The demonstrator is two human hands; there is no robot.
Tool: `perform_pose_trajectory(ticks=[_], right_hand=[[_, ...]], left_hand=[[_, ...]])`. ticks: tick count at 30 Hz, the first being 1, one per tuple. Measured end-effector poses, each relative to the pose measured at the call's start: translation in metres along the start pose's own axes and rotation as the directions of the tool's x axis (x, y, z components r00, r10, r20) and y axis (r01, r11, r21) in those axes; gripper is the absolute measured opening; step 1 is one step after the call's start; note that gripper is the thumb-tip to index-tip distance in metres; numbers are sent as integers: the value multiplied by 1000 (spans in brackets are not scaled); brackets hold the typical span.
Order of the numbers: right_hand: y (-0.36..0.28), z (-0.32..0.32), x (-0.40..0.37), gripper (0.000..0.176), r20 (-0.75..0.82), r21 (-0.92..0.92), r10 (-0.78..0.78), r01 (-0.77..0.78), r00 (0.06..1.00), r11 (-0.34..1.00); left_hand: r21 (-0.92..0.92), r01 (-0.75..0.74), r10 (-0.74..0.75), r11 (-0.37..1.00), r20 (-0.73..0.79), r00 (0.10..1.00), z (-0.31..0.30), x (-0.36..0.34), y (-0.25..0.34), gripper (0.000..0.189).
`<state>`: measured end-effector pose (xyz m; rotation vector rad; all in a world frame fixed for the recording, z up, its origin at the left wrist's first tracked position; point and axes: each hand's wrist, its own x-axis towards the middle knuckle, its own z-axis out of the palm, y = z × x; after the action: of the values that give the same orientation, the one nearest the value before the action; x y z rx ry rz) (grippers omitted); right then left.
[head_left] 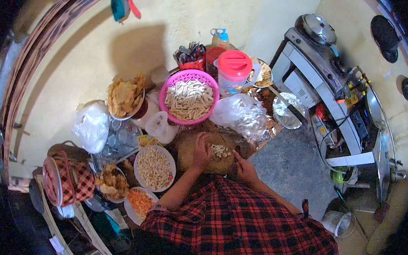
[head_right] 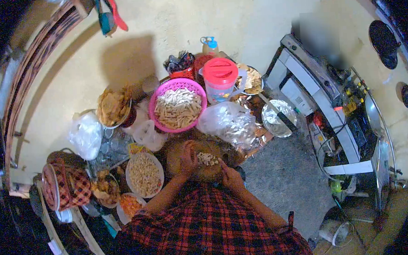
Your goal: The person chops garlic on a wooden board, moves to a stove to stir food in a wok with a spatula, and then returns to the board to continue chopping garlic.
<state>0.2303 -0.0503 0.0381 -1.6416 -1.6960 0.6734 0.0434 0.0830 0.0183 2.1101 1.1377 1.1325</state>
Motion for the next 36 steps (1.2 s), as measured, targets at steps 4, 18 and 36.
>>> perform_pose_trajectory(ticks=[4,18,36], right_hand=[[-13,-17,10,51,-10,20,101,-101,995,995],[-14,-17,18,49,-1,105,63,-62,998,992],[1,16,2,59,447,-74,51,-19,893,997]], left_hand=[[142,-23,40,990,-122,992,-16,78,12,27],[249,219,-237,944,44,971,27,183,-73,26],[145,306,-312,941,26,950,-64,-3,20,23]])
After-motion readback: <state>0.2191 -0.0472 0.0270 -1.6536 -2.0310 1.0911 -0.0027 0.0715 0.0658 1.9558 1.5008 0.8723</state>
